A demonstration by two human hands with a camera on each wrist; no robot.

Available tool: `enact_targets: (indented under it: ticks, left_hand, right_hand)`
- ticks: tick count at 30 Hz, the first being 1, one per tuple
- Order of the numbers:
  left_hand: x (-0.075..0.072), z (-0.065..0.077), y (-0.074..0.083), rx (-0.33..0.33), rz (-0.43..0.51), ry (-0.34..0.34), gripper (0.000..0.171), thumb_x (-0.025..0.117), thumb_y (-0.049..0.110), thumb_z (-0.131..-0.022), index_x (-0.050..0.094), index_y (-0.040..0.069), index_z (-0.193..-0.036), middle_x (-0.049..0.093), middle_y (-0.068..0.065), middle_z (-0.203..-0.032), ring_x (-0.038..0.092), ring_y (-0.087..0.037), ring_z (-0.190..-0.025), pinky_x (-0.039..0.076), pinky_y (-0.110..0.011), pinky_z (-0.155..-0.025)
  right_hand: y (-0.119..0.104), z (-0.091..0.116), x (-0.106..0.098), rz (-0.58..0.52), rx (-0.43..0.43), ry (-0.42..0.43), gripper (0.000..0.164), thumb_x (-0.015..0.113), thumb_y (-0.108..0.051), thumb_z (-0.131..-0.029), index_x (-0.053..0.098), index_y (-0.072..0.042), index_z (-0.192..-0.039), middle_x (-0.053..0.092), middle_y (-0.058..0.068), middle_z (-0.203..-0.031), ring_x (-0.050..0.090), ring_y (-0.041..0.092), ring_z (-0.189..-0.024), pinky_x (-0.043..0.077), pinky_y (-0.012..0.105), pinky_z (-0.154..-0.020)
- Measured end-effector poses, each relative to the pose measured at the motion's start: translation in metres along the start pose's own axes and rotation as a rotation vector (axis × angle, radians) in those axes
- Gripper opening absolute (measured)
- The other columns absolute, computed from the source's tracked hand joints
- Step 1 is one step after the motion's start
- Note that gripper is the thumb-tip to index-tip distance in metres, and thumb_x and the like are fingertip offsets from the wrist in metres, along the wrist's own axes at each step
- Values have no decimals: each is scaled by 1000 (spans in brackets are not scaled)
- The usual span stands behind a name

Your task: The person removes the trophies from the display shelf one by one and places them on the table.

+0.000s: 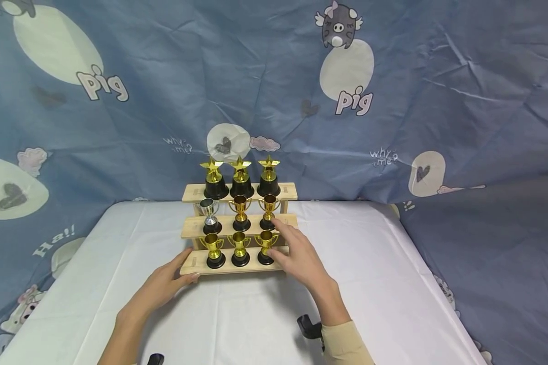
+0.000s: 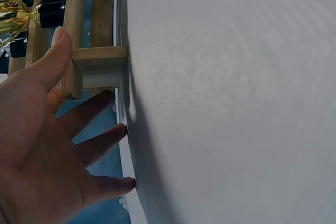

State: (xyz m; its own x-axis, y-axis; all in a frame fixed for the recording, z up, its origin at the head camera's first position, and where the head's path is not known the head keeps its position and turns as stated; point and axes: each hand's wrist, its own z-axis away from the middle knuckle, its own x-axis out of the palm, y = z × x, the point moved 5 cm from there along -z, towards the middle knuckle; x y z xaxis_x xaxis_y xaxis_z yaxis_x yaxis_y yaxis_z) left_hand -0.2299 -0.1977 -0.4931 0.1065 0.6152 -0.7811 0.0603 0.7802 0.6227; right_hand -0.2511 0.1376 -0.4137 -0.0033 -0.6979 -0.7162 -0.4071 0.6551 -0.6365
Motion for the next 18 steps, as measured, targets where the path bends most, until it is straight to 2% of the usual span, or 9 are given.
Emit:
enact_targets:
  ticks: [10, 18]
  left_hand:
    - [1, 3, -1, -44, -2, -17, 86, 57, 66, -90, 24, 25, -159, 45, -22, -152, 44, -49, -137, 37, -66, -109]
    - [1, 1, -2, -66, 25, -39, 86, 58, 66, -90, 24, 28, -158, 47, -22, -151, 45, -49, -137, 38, -67, -108]
  right_hand:
    - [-2, -6, 6, 6, -29, -7, 73, 75, -31, -90, 39, -27, -153, 59, 3, -141, 56, 23, -131, 44, 52, -110]
    - [-4, -8, 11, 25, -31, -16, 69, 73, -30, -91, 42, -27, -152, 51, -2, -151, 47, 27, -140, 38, 53, -116]
